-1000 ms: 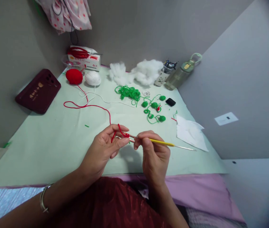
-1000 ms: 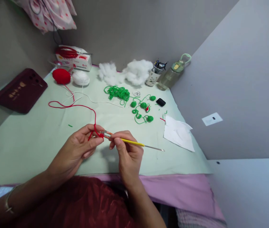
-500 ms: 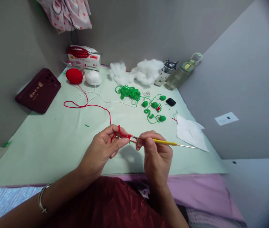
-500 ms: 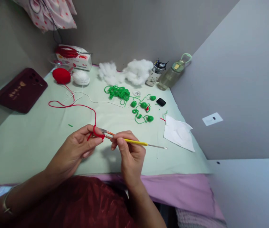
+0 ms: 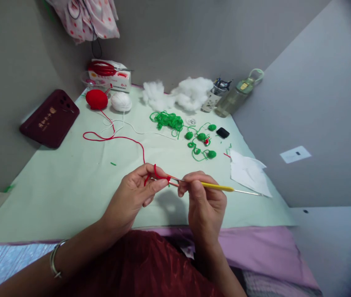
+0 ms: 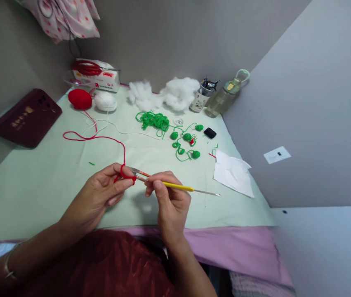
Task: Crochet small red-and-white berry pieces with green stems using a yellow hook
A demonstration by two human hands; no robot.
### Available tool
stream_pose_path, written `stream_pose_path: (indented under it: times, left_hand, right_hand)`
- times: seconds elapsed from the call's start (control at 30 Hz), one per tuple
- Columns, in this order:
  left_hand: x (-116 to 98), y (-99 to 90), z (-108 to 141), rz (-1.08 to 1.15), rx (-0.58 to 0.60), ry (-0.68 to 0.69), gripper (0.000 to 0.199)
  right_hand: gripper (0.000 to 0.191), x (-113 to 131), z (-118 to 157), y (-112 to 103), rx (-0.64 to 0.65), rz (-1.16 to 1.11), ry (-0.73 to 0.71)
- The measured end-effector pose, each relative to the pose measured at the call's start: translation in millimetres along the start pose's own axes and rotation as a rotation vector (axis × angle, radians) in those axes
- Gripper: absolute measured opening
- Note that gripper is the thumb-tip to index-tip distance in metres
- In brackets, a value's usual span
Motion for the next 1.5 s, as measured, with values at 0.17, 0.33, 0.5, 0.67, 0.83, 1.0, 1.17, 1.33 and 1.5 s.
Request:
stream_pose_path:
  times: [0.17,0.33,0.5,0.67,0.83,1.0,1.17,1.33,1.5]
  left_hand:
    - [-1,0.3,-1,-0.004,-0.001,0.011,0.019]
    - [-1,0.2,0,-0.021,-0.006,0.005,0.018]
    - [0,0.1,-1,-0.017,-0.003,0.007,0.018]
    - [-1,0.2,-2,-0.020,0.001,0.008,0.017]
    - [0,-0.6,0,-0.014,-0.007,0.009,0.016]
    - [1,2.4,0,-0.017,0.019,-0.001,0.018]
    - [-3,4.8,-1,0.047,0.027,-0.031,0.034]
    - [-7,6.6,0,0.055,-0.004,0.005,0.057]
    - [-2,10.7,1,0.135,0.080,-0.092,0.059]
  right_hand:
    - [0.016,-1,0,-1,-0.009,-0.011,-0.002]
    - [0.016,-1,0,0,0.000,-0.018,0.003]
    - [0.016,-1,0,0,-0.010,0.002,-0.008]
    - [0.016,3,-1,2,-0.015,0.066,-0.051]
    - [0.017,10,-2,5,0.006,0.221,-0.143]
    - [0.016,4,1,8,0.038,0.172,-0.081]
    - [0.014,-6,0,2,-0.010,-0.008,0.055]
    - [0.018,-4,0,4,0.094,0.076,0.002]
    - [0.036,2,10,10,0.117,0.583,-0.518]
Point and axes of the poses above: each hand's wrist, its own z-axis away from the middle knuckle, its own y-axis out of the palm, x = y × z, the point moved 3 cm from there along -z, towards the middle knuckle, and after that the axes turned 5 degrees about -y, right-handed, at the moved point
